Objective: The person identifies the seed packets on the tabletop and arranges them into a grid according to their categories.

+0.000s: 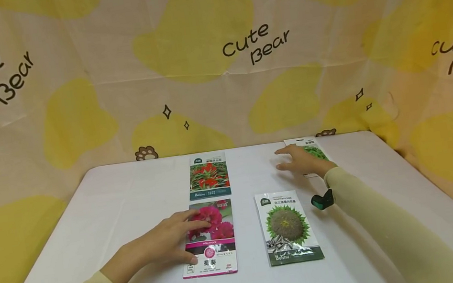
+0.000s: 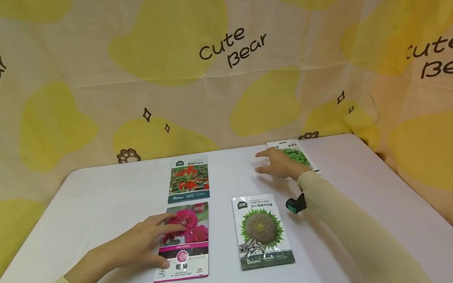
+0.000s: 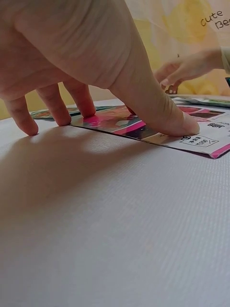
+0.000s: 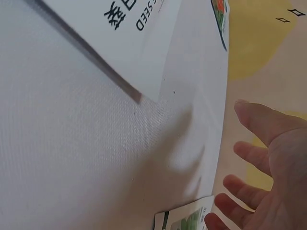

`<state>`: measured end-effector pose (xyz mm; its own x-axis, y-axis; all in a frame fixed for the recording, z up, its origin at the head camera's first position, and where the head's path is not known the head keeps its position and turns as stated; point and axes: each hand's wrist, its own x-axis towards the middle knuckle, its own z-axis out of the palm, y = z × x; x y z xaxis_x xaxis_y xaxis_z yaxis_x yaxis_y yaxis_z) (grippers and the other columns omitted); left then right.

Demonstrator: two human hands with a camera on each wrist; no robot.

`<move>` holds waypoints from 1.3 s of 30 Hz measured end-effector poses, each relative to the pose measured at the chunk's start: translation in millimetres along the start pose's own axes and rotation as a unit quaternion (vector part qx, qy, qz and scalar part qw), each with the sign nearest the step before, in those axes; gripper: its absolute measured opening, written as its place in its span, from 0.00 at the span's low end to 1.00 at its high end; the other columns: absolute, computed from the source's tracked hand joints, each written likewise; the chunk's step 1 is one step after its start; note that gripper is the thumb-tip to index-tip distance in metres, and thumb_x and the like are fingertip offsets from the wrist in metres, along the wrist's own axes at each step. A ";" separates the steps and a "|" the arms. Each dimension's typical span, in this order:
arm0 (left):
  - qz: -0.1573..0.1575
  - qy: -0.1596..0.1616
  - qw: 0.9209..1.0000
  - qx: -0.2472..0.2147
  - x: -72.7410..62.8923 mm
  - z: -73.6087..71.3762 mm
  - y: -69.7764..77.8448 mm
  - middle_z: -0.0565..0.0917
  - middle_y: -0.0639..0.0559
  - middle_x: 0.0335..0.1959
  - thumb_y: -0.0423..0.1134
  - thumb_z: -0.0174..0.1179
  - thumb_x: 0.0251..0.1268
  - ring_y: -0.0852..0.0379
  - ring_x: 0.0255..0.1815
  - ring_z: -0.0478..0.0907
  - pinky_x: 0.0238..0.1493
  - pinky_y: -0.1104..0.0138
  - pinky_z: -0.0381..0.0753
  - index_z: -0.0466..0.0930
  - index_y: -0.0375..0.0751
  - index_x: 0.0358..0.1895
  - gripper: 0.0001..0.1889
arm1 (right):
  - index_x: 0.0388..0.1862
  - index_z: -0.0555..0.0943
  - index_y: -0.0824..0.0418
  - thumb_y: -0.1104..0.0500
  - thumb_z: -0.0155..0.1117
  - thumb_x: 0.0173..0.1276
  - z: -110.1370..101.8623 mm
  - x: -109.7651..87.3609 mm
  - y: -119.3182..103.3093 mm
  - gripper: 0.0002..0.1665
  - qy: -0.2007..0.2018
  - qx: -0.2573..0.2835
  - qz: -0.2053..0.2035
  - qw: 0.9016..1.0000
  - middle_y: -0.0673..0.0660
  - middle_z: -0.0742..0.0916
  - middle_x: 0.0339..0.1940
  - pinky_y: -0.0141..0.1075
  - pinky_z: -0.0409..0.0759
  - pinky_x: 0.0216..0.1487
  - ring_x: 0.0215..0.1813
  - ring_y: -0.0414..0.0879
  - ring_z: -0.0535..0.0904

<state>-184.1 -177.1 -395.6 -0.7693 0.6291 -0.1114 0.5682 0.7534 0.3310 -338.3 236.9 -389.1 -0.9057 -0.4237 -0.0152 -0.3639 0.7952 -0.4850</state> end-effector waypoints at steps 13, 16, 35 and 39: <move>-0.004 0.000 1.000 -0.004 -1.0 -0.1 0.1 0.66 0.39 0.77 0.60 0.77 0.47 0.34 0.75 0.64 0.68 0.34 0.69 0.73 0.61 0.70 0.42 | 0.75 0.67 0.67 0.52 0.62 0.75 -9.4 -9.1 16.9 0.36 -0.008 -0.006 0.026 1.000 0.72 0.69 0.76 0.66 0.60 0.76 0.78 0.71 0.59; -0.005 0.000 1.000 -0.001 -0.9 0.1 -0.4 0.66 0.39 0.77 0.61 0.77 0.47 0.34 0.75 0.64 0.68 0.35 0.70 0.73 0.61 0.70 0.42 | 0.75 0.66 0.67 0.52 0.61 0.75 -11.9 -9.8 20.6 0.36 -0.011 0.003 0.036 0.999 0.72 0.68 0.77 0.66 0.59 0.77 0.79 0.71 0.58; -0.001 0.001 1.000 0.003 -0.2 -0.3 1.0 0.66 0.38 0.76 0.60 0.77 0.47 0.34 0.75 0.65 0.68 0.35 0.70 0.74 0.60 0.70 0.42 | 0.77 0.65 0.64 0.50 0.59 0.77 -23.8 -16.6 36.6 0.36 -0.010 -0.010 0.071 0.997 0.74 0.66 0.77 0.70 0.59 0.74 0.78 0.74 0.57; -0.001 0.001 1.000 0.004 -0.4 -0.8 2.0 0.66 0.39 0.76 0.60 0.77 0.47 0.34 0.74 0.65 0.68 0.35 0.71 0.74 0.60 0.70 0.42 | 0.76 0.65 0.66 0.50 0.59 0.77 -26.5 -18.7 39.3 0.36 -0.007 -0.018 0.068 0.998 0.75 0.66 0.76 0.70 0.60 0.74 0.77 0.75 0.58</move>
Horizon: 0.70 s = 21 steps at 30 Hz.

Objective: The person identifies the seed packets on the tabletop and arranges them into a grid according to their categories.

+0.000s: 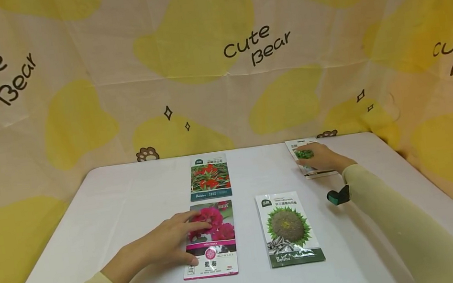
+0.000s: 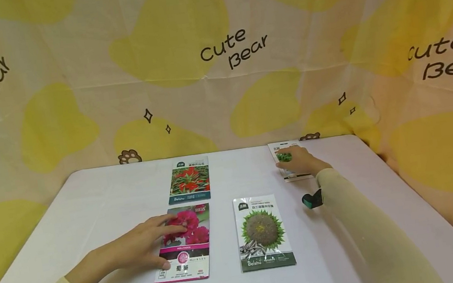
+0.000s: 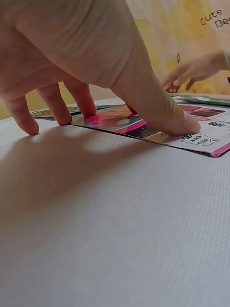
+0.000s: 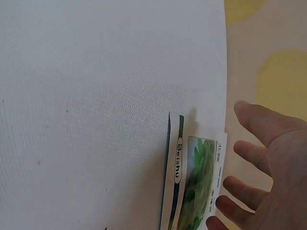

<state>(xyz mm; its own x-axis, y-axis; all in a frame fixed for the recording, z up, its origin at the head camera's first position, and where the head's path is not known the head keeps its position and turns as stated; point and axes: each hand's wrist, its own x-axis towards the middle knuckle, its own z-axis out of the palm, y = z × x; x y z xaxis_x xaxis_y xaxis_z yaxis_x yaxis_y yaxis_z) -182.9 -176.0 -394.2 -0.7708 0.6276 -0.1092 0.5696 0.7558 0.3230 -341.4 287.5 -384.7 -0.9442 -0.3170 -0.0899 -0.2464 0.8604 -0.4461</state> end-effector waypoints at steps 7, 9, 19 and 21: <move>0.003 0.003 1.000 -0.004 -0.8 -0.1 -0.4 0.66 0.39 0.76 0.60 0.77 0.47 0.34 0.75 0.65 0.68 0.35 0.70 0.73 0.60 0.70 0.42 | 0.77 0.64 0.67 0.49 0.58 0.77 -4.3 -4.4 6.3 0.37 -0.004 0.001 0.010 1.000 0.77 0.64 0.77 0.71 0.59 0.73 0.77 0.76 0.56; 0.004 0.003 1.000 -0.002 -0.6 0.0 -0.7 0.66 0.39 0.76 0.60 0.77 0.48 0.34 0.75 0.65 0.68 0.35 0.70 0.73 0.60 0.70 0.42 | 0.77 0.64 0.66 0.49 0.58 0.78 -4.8 -4.8 9.4 0.37 -0.006 -0.002 0.015 1.000 0.77 0.64 0.77 0.72 0.59 0.73 0.77 0.77 0.56; 0.006 0.003 1.000 -0.001 -1.2 -0.8 0.1 0.66 0.39 0.76 0.59 0.77 0.48 0.34 0.75 0.65 0.68 0.35 0.70 0.74 0.59 0.70 0.42 | 0.77 0.64 0.66 0.48 0.58 0.77 -6.0 -8.4 19.2 0.38 -0.002 -0.003 0.025 1.000 0.77 0.65 0.76 0.72 0.58 0.73 0.77 0.77 0.56; 0.006 0.002 1.000 -0.002 -1.3 -0.6 0.1 0.66 0.39 0.76 0.59 0.77 0.48 0.34 0.75 0.65 0.68 0.35 0.70 0.73 0.59 0.70 0.42 | 0.77 0.64 0.67 0.48 0.58 0.77 -5.9 -9.1 19.6 0.38 -0.003 -0.004 0.031 1.000 0.77 0.65 0.76 0.72 0.57 0.74 0.77 0.77 0.55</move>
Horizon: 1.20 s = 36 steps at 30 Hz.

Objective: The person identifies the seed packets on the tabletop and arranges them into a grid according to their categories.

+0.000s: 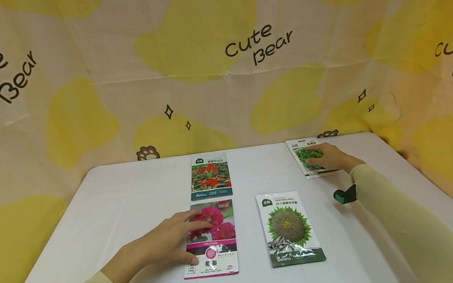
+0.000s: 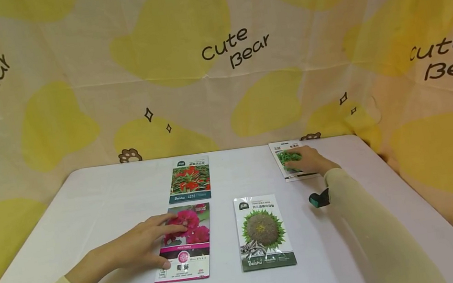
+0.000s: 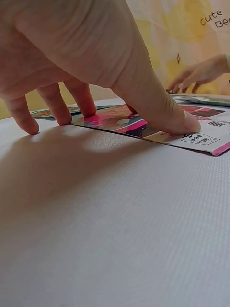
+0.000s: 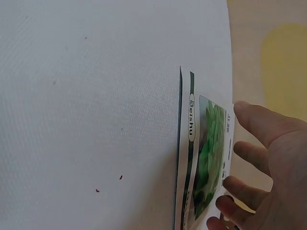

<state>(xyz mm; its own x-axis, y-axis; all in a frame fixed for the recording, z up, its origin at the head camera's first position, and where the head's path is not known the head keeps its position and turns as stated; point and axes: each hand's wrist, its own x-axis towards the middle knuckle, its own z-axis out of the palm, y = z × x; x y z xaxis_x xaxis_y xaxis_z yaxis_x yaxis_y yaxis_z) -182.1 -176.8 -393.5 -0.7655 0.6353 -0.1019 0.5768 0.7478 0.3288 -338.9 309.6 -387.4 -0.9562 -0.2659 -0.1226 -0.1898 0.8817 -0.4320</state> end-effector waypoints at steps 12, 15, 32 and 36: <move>-0.007 -0.006 1.000 -0.004 0.9 0.6 -0.6 0.66 0.39 0.76 0.60 0.77 0.47 0.35 0.74 0.65 0.68 0.34 0.70 0.74 0.60 0.70 0.42 | 0.78 0.62 0.66 0.46 0.57 0.77 -2.4 -1.5 3.2 0.40 -0.010 -0.006 0.027 1.000 0.78 0.63 0.77 0.71 0.57 0.74 0.77 0.78 0.55; -0.005 -0.005 1.000 -0.003 1.0 0.9 -0.7 0.66 0.39 0.76 0.60 0.77 0.47 0.34 0.75 0.65 0.68 0.35 0.70 0.74 0.59 0.70 0.42 | 0.78 0.61 0.67 0.45 0.57 0.77 -2.1 -1.2 7.1 0.40 -0.015 -0.007 0.024 1.000 0.79 0.62 0.77 0.71 0.58 0.74 0.77 0.78 0.54; -0.004 -0.003 1.000 -0.002 1.3 1.2 -1.2 0.66 0.40 0.76 0.60 0.77 0.47 0.35 0.75 0.65 0.67 0.34 0.71 0.74 0.60 0.70 0.42 | 0.77 0.62 0.68 0.50 0.59 0.76 0.1 1.8 14.8 0.38 -0.023 -0.021 0.022 0.999 0.80 0.63 0.76 0.70 0.58 0.74 0.77 0.78 0.55; -0.003 -0.003 1.000 -0.003 1.1 1.1 -1.3 0.66 0.40 0.76 0.60 0.77 0.47 0.35 0.75 0.65 0.68 0.35 0.71 0.74 0.59 0.70 0.42 | 0.76 0.65 0.67 0.51 0.60 0.76 1.7 5.1 17.8 0.37 -0.020 -0.025 0.022 0.999 0.79 0.64 0.75 0.70 0.58 0.74 0.77 0.78 0.55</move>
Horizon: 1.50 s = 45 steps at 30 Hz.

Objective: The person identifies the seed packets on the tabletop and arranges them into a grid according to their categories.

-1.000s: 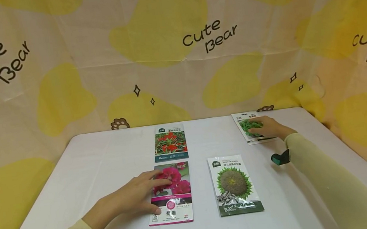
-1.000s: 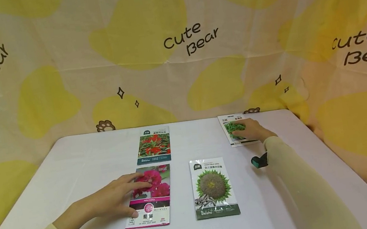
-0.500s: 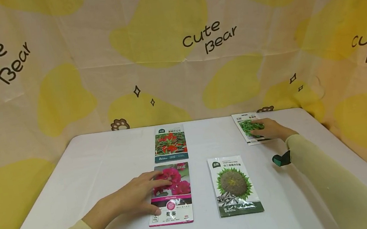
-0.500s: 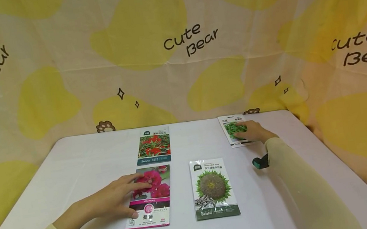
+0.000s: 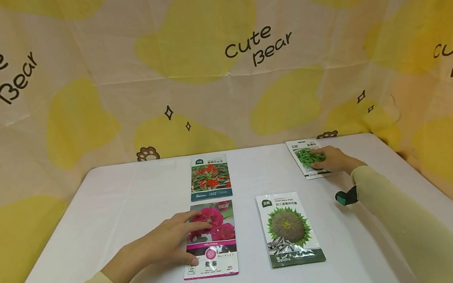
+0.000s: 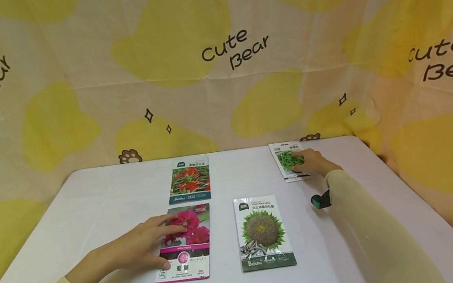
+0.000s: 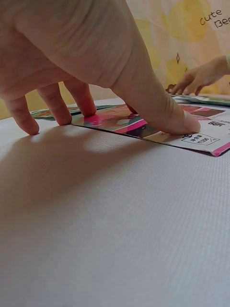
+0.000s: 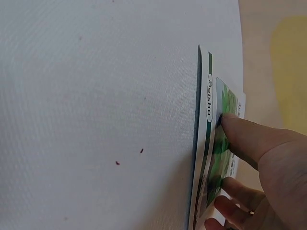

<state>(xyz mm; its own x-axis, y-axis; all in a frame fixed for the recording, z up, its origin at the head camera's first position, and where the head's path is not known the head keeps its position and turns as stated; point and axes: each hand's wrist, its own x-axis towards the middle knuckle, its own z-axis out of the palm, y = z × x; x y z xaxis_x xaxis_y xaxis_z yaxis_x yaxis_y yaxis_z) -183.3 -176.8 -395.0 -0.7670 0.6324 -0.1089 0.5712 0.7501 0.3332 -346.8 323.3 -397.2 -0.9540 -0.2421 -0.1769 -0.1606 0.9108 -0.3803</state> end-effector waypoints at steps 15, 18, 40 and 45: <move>-0.005 -0.005 1.000 -0.007 -0.1 -0.2 0.8 0.66 0.39 0.76 0.60 0.77 0.48 0.34 0.75 0.64 0.67 0.35 0.71 0.74 0.60 0.70 0.42 | 0.75 0.67 0.66 0.51 0.61 0.74 0.0 0.1 -4.6 0.36 0.003 -0.011 0.000 1.000 0.80 0.66 0.74 0.72 0.59 0.72 0.76 0.79 0.57; -0.005 -0.005 1.000 -0.005 0.1 0.1 0.6 0.66 0.39 0.76 0.60 0.77 0.48 0.34 0.75 0.64 0.68 0.35 0.71 0.74 0.60 0.70 0.42 | 0.75 0.67 0.66 0.51 0.61 0.74 0.1 -0.6 -5.4 0.36 0.003 -0.011 -0.002 1.000 0.80 0.66 0.74 0.72 0.60 0.72 0.75 0.79 0.57; -0.006 -0.005 1.000 -0.001 -0.1 0.1 0.3 0.66 0.39 0.76 0.61 0.76 0.48 0.35 0.75 0.64 0.68 0.35 0.70 0.73 0.60 0.70 0.42 | 0.75 0.68 0.66 0.50 0.62 0.74 3.8 0.4 -9.7 0.36 0.006 -0.016 -0.023 1.000 0.79 0.68 0.73 0.70 0.62 0.72 0.75 0.78 0.59; -0.005 -0.002 1.000 -0.001 -0.4 -0.2 1.4 0.66 0.39 0.76 0.61 0.76 0.47 0.34 0.75 0.64 0.68 0.34 0.70 0.74 0.60 0.70 0.42 | 0.74 0.69 0.67 0.50 0.62 0.74 4.0 -1.5 -13.4 0.36 0.009 -0.015 -0.035 0.999 0.80 0.69 0.72 0.70 0.63 0.72 0.74 0.78 0.61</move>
<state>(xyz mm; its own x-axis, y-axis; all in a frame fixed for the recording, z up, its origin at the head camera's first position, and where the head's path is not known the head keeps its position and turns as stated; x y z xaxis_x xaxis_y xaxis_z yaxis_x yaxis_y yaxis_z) -182.3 -176.1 -394.3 -0.7711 0.6260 -0.1166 0.5632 0.7559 0.3339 -342.2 310.2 -395.5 -0.9447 -0.2994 -0.1340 -0.2341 0.9015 -0.3640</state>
